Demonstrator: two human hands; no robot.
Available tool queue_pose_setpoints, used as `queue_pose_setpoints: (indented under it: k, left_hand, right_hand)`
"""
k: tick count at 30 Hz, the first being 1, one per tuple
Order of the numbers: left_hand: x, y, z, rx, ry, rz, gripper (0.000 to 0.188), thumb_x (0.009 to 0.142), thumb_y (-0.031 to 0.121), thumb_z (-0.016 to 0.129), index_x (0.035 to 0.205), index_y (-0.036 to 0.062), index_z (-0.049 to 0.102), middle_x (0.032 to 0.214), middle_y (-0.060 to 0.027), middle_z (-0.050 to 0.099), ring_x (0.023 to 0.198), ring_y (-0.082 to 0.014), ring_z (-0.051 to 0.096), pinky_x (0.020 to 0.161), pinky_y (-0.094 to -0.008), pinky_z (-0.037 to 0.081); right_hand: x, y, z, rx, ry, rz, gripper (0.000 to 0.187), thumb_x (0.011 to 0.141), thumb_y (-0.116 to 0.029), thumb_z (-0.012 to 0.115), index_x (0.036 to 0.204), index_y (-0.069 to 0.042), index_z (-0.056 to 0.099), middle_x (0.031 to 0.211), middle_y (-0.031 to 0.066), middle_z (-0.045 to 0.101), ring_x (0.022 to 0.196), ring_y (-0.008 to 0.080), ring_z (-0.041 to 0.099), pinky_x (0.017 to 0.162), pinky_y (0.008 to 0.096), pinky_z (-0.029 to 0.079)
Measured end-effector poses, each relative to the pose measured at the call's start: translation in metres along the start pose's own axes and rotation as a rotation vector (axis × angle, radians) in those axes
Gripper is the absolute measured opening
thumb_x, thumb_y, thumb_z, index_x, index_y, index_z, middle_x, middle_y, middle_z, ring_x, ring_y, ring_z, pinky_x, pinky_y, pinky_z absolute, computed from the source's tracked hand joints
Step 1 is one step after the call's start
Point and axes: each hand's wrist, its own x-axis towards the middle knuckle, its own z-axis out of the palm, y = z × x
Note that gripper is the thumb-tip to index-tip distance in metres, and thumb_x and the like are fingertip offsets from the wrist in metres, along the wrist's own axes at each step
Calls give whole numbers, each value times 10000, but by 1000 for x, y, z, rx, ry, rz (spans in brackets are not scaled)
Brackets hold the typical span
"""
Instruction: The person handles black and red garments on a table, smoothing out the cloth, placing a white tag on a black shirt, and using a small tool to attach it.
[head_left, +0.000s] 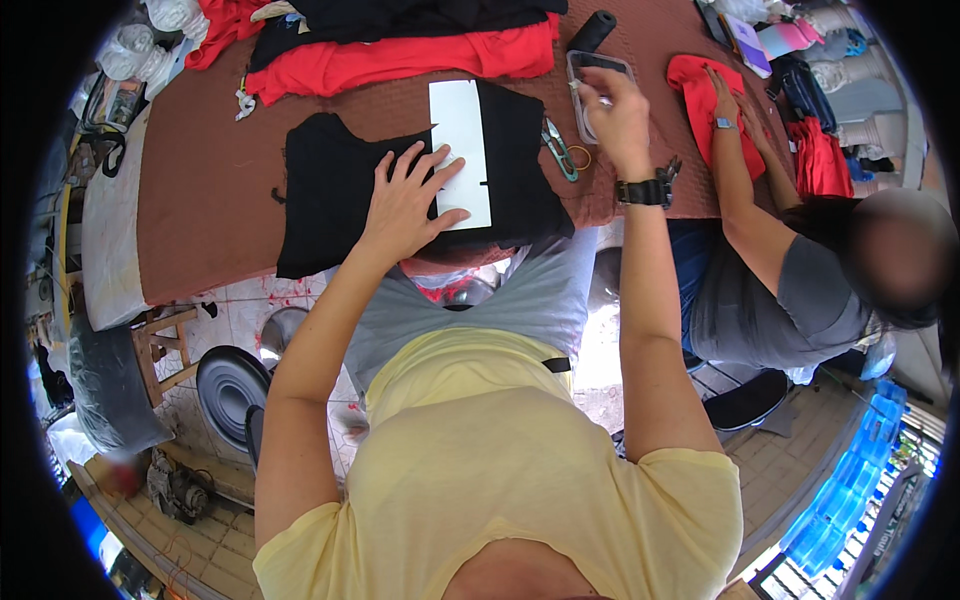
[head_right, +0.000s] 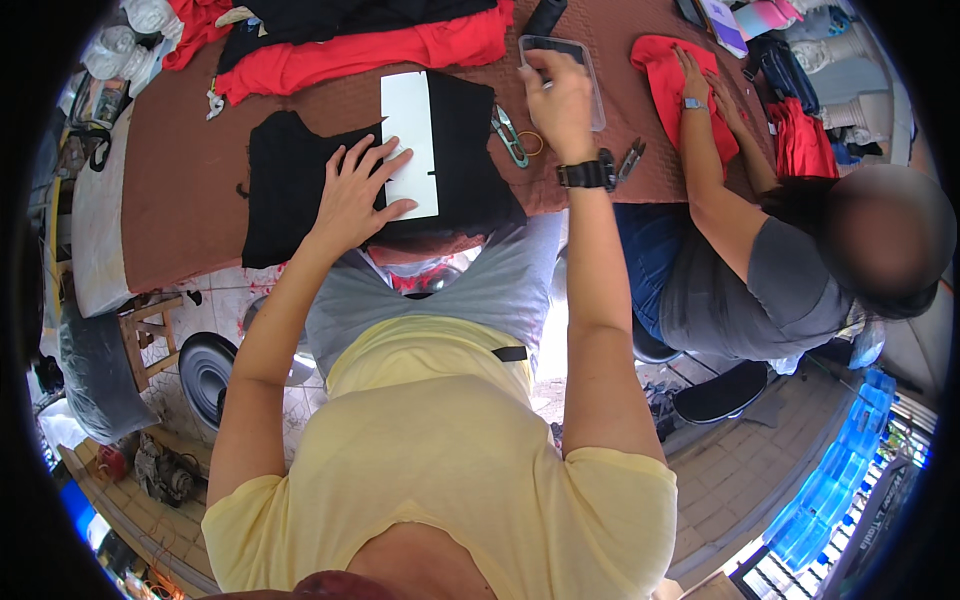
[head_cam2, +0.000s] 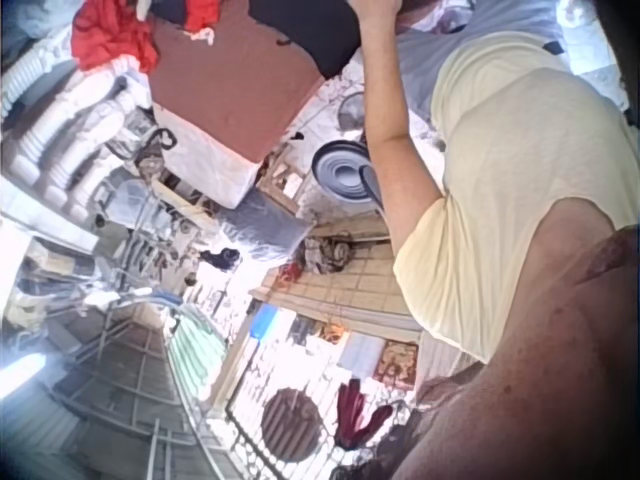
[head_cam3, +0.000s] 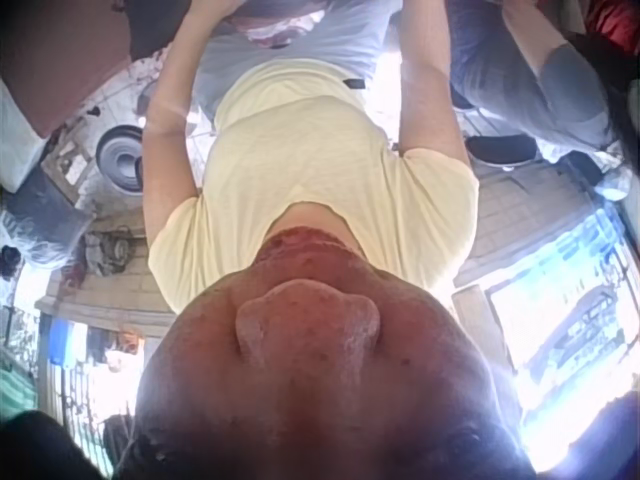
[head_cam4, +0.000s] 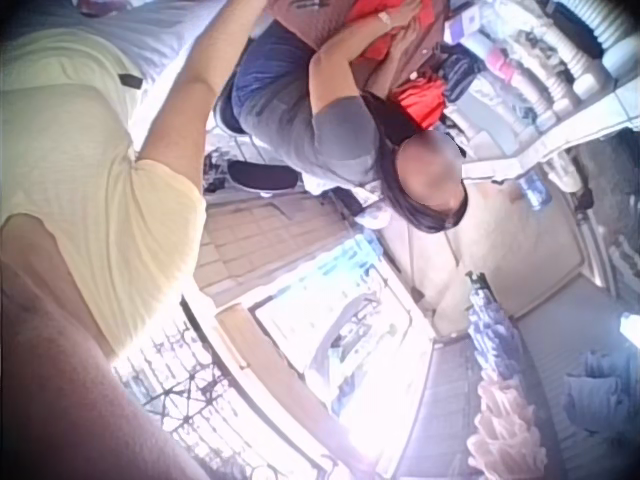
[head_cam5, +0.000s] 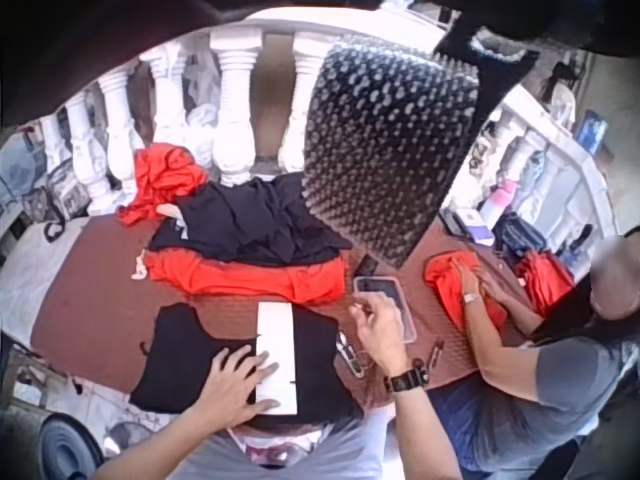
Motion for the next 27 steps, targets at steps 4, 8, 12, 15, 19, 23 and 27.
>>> queue_pose_setpoints:
  k: [4, 8, 12, 15, 19, 23, 27]
  left_hand:
    - [0, 0, -1, 1, -15, -4, 706, 897, 615, 615, 1468, 211, 522, 1531, -30, 456, 1446, -318, 349, 1179, -588, 214]
    - [0, 0, -2, -2, -15, -3, 701, 900, 613, 613, 1468, 212, 523, 1533, -29, 454, 1446, -318, 348, 1180, -586, 214]
    - [0, -2, -2, -1, -9, -1, 691, 896, 598, 626, 1465, 218, 526, 1535, -28, 453, 1440, -319, 353, 1178, -582, 218]
    - [1, -1, 0, -5, 8, 10, 686, 892, 587, 637, 1461, 220, 530, 1534, -28, 454, 1433, -322, 359, 1175, -577, 226]
    - [0, -1, 0, 4, 23, 16, 683, 889, 587, 640, 1455, 219, 535, 1530, -30, 459, 1422, -327, 370, 1168, -574, 240]
    - [-2, -2, 2, -4, 38, 17, 671, 888, 583, 643, 1440, 212, 549, 1519, -44, 470, 1412, -338, 378, 1164, -588, 247]
    - [-2, -2, 3, 0, 39, 12, 677, 890, 592, 636, 1449, 222, 542, 1523, -36, 463, 1419, -328, 372, 1165, -578, 247]
  right_hand:
    - [5, 22, -32, -107, 17, 65, 171, 839, -104, 735, 1004, -59, 745, 953, 123, 726, 909, 319, 672, 817, 425, 522]
    - [25, 42, -24, -275, -62, -119, 131, 830, -84, 716, 952, -91, 761, 961, 116, 727, 907, 322, 664, 816, 434, 523]
    - [48, 56, 4, -514, -293, -248, 111, 810, -99, 709, 890, -132, 779, 961, 106, 736, 940, 317, 663, 858, 434, 522]
    - [55, 67, 14, -704, -466, -129, 148, 821, -157, 731, 956, -137, 788, 967, 117, 742, 953, 338, 685, 839, 463, 544]
    - [58, 65, 24, -728, -558, -29, 167, 797, -216, 756, 950, -160, 791, 974, 139, 745, 917, 346, 723, 809, 461, 578]
    - [53, 58, 25, -783, -592, -57, 191, 827, -178, 700, 994, -85, 714, 961, 166, 729, 897, 362, 726, 780, 466, 592]
    - [44, 64, 27, -793, -518, -160, 156, 838, -164, 676, 951, -58, 687, 940, 168, 722, 874, 358, 731, 761, 461, 597]
